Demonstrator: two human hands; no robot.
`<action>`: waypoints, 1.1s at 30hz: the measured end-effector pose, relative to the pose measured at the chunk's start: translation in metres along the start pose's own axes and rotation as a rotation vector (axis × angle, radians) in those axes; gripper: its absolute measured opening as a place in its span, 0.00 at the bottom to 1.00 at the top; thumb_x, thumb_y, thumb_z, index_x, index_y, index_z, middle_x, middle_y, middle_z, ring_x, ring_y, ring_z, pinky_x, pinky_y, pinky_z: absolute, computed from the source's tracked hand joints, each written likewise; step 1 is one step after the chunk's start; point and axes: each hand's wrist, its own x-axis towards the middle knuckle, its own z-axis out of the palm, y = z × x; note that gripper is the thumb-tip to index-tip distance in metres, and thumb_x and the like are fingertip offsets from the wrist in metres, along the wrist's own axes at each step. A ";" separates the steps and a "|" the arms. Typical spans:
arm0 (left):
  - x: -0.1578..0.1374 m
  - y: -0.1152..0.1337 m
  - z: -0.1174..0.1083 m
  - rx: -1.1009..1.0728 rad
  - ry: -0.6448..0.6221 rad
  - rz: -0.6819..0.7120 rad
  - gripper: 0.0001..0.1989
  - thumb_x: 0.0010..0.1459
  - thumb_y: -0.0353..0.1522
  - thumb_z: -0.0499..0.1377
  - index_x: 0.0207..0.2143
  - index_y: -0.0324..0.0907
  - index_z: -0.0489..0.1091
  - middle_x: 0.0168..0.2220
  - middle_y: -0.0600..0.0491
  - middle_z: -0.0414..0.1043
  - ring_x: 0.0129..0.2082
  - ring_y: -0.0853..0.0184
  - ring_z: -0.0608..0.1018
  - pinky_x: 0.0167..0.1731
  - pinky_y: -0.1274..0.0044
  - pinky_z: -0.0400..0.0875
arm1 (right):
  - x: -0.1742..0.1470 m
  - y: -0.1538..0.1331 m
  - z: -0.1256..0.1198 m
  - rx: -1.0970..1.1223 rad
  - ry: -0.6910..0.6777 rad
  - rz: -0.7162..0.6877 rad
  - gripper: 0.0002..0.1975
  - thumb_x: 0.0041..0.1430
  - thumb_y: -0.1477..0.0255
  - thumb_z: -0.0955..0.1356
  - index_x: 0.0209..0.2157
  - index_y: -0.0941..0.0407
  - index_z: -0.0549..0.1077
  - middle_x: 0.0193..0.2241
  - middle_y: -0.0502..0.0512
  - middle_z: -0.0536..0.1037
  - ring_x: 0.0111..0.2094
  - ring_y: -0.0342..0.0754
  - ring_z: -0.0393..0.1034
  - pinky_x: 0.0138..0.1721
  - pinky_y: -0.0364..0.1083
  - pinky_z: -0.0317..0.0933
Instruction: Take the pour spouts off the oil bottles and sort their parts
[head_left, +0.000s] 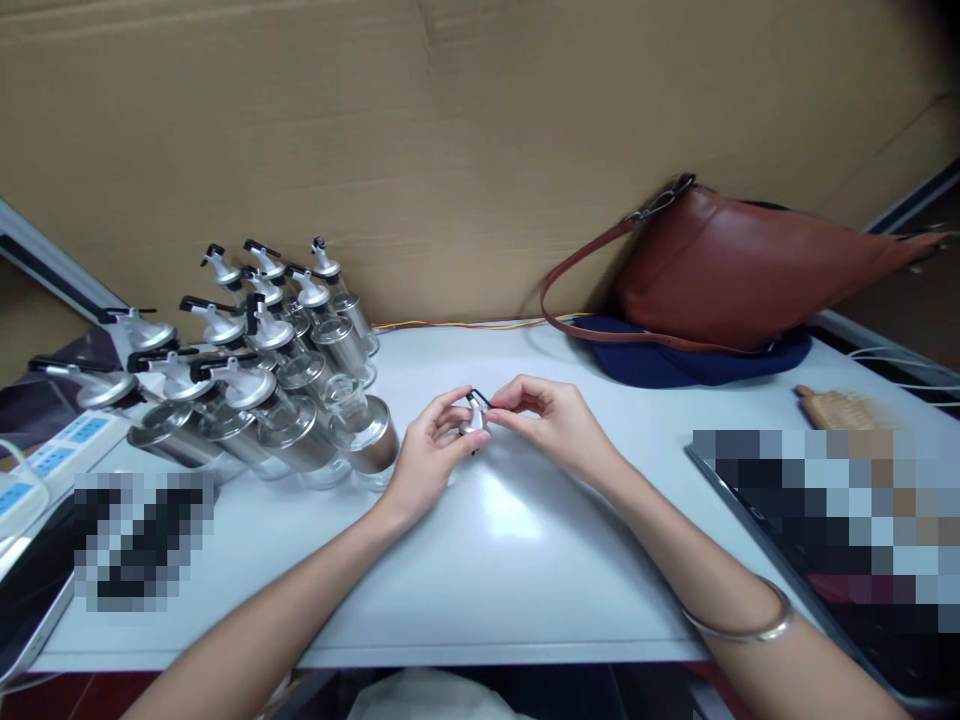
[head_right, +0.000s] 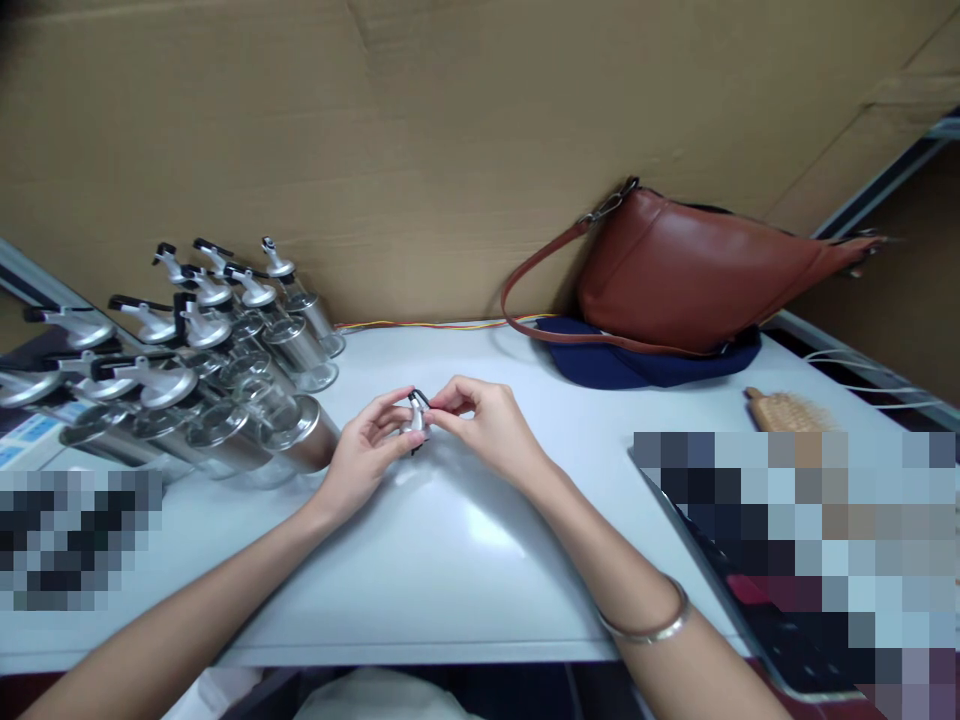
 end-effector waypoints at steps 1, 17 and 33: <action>0.000 0.000 0.000 0.010 0.013 0.010 0.25 0.44 0.29 0.66 0.47 0.40 0.68 0.32 0.55 0.71 0.38 0.68 0.74 0.41 0.76 0.69 | 0.000 0.000 0.000 0.001 -0.002 -0.006 0.10 0.46 0.65 0.72 0.25 0.57 0.72 0.24 0.52 0.78 0.27 0.47 0.72 0.33 0.47 0.65; -0.003 0.004 0.002 0.011 0.070 0.030 0.26 0.44 0.30 0.66 0.48 0.40 0.68 0.35 0.52 0.73 0.39 0.67 0.74 0.40 0.76 0.70 | -0.002 -0.001 0.004 -0.040 0.022 -0.112 0.11 0.52 0.67 0.70 0.35 0.58 0.78 0.30 0.56 0.80 0.32 0.49 0.73 0.36 0.48 0.65; -0.004 0.002 0.003 -0.019 0.084 0.089 0.25 0.46 0.31 0.65 0.48 0.41 0.65 0.35 0.53 0.71 0.41 0.66 0.74 0.39 0.77 0.69 | -0.005 -0.010 -0.001 -0.100 -0.082 -0.271 0.15 0.52 0.71 0.70 0.43 0.59 0.76 0.35 0.57 0.77 0.33 0.46 0.70 0.38 0.47 0.66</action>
